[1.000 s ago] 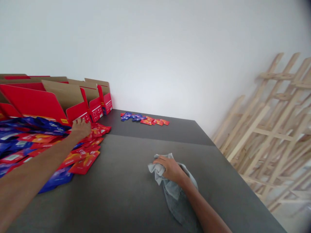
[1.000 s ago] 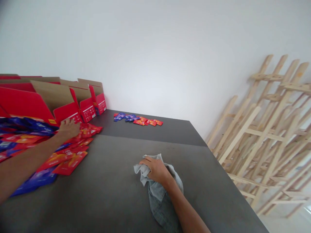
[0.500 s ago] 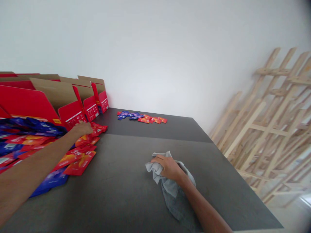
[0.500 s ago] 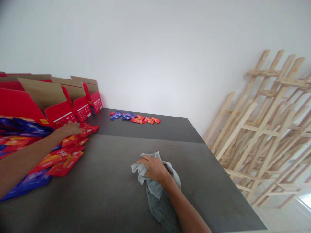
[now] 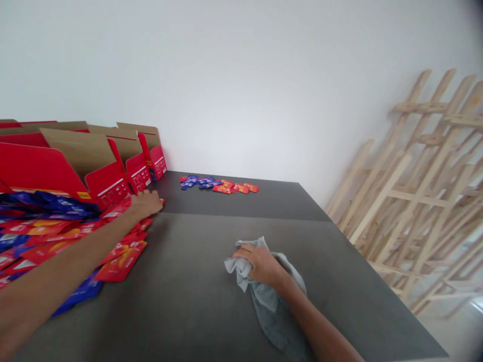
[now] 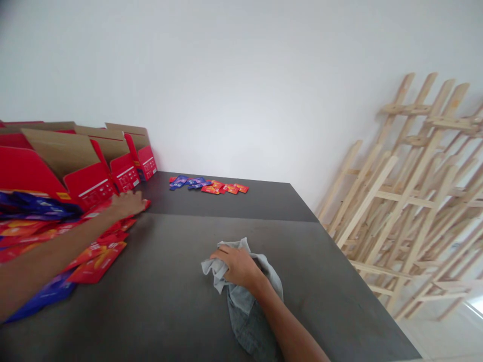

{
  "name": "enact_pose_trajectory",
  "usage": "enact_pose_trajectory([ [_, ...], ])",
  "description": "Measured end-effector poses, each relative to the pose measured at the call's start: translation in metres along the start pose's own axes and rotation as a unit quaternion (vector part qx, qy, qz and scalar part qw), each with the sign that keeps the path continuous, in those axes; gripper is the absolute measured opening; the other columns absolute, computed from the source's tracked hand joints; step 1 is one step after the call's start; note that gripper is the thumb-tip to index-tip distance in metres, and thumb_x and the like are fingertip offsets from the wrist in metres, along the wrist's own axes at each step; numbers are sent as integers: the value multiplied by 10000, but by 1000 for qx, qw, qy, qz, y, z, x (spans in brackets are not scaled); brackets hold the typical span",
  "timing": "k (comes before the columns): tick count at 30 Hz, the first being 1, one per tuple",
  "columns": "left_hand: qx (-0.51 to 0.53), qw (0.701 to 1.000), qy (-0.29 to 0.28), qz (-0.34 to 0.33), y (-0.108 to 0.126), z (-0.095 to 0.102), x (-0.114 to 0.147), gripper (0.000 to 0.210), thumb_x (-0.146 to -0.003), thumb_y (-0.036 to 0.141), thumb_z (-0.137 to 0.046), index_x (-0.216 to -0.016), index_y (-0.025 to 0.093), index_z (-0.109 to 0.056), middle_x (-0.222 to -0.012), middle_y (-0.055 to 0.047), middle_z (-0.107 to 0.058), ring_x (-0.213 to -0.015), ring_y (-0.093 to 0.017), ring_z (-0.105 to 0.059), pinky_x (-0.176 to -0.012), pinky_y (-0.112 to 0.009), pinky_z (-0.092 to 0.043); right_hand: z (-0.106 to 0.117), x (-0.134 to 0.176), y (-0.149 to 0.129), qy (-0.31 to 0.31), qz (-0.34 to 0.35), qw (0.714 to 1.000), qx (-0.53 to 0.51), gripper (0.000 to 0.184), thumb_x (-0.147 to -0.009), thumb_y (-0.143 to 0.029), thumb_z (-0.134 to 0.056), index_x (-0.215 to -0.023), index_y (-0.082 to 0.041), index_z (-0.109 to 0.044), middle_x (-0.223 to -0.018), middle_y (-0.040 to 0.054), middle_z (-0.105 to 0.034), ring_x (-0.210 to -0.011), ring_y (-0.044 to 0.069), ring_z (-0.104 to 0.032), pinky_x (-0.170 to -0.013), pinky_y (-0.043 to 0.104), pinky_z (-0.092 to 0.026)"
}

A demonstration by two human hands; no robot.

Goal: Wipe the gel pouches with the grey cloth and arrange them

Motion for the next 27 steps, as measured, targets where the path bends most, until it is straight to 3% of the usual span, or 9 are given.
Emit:
enact_pose_trajectory([
  [2, -18, 999, -42, -23, 36, -34, 1, 455, -911, 389, -532, -1140, 7, -627, -1203, -316, -604, -1206, -452, -536, -961, -630, -418, -4, 0, -1, -13, 0, 1000, 1, 455, -785, -60, -586, -1188, -266, -634, -1137, 15, -669, -1009, 200, -644, -768, 268, -440],
  [6, -4, 989, -84, -125, 130, -98, 2, 503, -915, 344, -489, -1359, 120, -559, -1353, -249, -556, -1280, -378, -516, -1022, -491, -434, -6, 0, -4, -25, -10, 1000, -2, 418, -800, -78, -586, -1171, -260, -647, -1119, 26, -679, -978, 205, -646, -711, 262, -415],
  [9, 18, 982, -64, -177, 190, -121, -9, 569, -929, 350, -454, -1454, 130, -464, -1506, -226, -421, -1398, -353, -389, -1090, -449, -376, -6, 0, -7, -28, -8, 1000, -4, 396, -815, -107, -595, -1177, -262, -640, -1118, 22, -681, -969, 208, -643, -683, 265, -401],
  [12, 36, 981, -36, -188, 225, -132, -33, 608, -926, 320, -433, -1488, 90, -407, -1573, -215, -332, -1469, -338, -267, -1154, -438, -294, -6, 0, -7, -32, -8, 999, -4, 411, -809, -112, -604, -1192, -258, -629, -1111, 19, -682, -944, 207, -640, -651, 267, -386],
  [16, 50, 985, -12, -166, 238, -140, -61, 617, -921, 262, -383, -1491, 27, -388, -1565, -239, -344, -1471, -354, -260, -1191, -500, -189, -7, 1, -4, -31, -15, 999, -1, 410, -815, -129, -615, -1201, -266, -627, -1105, 14, -688, -930, 206, -634, -635, 268, -374],
  [20, 60, 985, 10, -161, 237, -137, -63, 600, -905, 291, -417, -1461, 70, -456, -1493, -237, -445, -1411, -382, -341, -1180, -562, -128, -8, 1, -4, -38, -13, 999, -8, 404, -826, -142, -617, -1210, -268, -631, -1091, 19, -698, -954, 217, -633, -636, 270, -382],
  [24, 78, 988, 12, -135, 228, -131, -54, 551, -894, 375, -487, -1282, -1, -599, -1403, -310, -481, -1364, -447, -354, -1138, -565, -205, -6, 1, -4, -34, -15, 999, -13, 387, -837, -157, -601, -1202, -279, -641, -1098, 13, -695, -935, 208, -640, -642, 263, -389],
  [27, 111, 989, 3, -94, 216, -130, -46, 518, -931, 391, -453, -1234, 0, -606, -1366, -334, -487, -1345, -469, -363, -1079, -597, -282, -5, 0, -2, -32, -20, 999, -12, 396, -826, -159, -597, -1201, -280, -645, -1089, 17, -694, -926, 208, -642, -661, 255, -406],
])
Point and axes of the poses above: each hand's wrist, its own x-axis away from the middle knuckle, its own z-axis out of the back of the hand, y = z × x, the point moved 10 cm from there along -x, towards the middle knuckle
